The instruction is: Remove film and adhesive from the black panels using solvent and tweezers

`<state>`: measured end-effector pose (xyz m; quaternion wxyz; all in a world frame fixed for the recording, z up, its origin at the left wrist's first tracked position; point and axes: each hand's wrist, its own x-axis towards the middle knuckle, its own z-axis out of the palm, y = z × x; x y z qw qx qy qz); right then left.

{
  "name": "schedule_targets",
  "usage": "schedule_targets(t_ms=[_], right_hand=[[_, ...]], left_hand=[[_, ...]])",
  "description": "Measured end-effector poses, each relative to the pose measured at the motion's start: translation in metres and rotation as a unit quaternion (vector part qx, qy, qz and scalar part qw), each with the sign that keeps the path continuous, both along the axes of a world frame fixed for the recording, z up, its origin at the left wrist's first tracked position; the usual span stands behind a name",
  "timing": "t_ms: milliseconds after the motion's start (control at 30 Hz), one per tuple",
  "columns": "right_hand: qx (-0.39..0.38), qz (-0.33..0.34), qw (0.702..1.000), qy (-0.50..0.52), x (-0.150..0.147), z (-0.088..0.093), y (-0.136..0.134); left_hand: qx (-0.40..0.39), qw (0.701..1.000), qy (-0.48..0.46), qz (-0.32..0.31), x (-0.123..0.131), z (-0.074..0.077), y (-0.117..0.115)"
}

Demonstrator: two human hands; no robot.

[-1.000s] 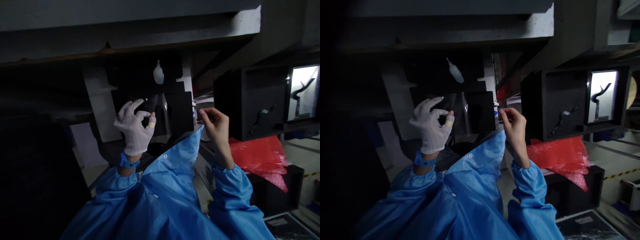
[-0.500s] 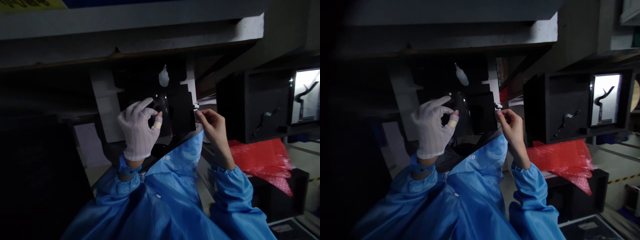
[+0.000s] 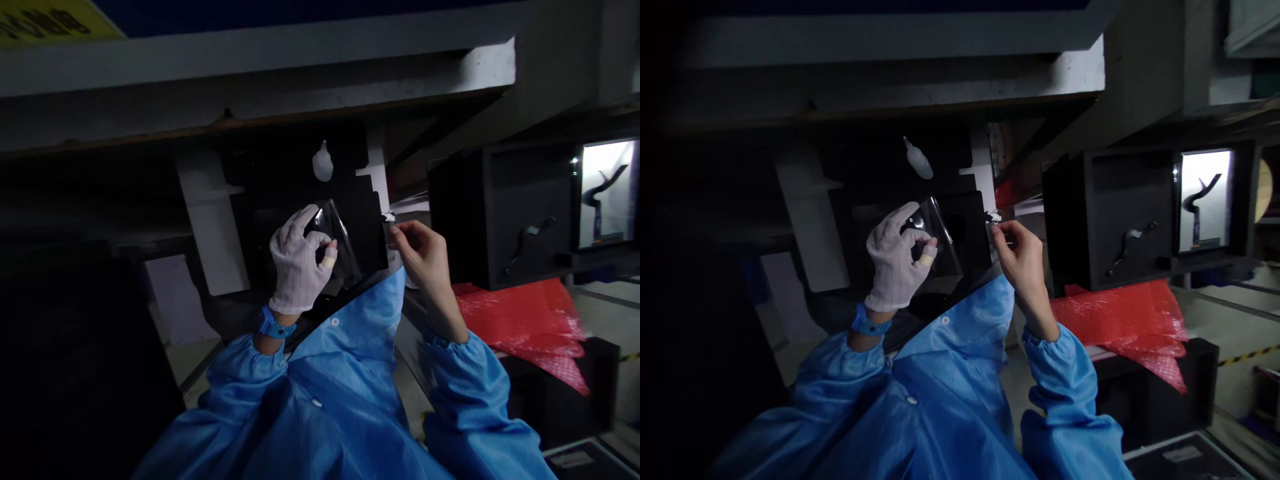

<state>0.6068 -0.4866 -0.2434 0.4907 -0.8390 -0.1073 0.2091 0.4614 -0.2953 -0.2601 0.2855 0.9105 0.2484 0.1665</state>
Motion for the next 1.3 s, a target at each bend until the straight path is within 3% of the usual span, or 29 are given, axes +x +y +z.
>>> schedule_targets(t_ms=[267,533,667,967,1300], right_hand=[[0.043,0.02,0.996,0.075,0.008,-0.004,0.002],[0.042,-0.013,0.997,0.067,0.011,-0.007,-0.003],[0.005,-0.023,1.0,0.001,0.01,0.001,-0.008],[-0.067,0.026,0.99,-0.123,0.0,0.015,0.002],[-0.116,0.075,0.977,-0.162,0.005,0.017,0.002]], left_hand=[[0.059,0.997,-0.04,-0.026,0.001,-0.004,0.003],[0.041,0.998,-0.023,-0.038,0.007,-0.007,0.001],[0.062,0.997,-0.036,-0.039,0.007,-0.009,0.001],[0.013,0.999,0.011,-0.035,0.005,-0.009,0.003],[-0.006,0.999,0.01,-0.036,0.005,-0.008,0.002]])
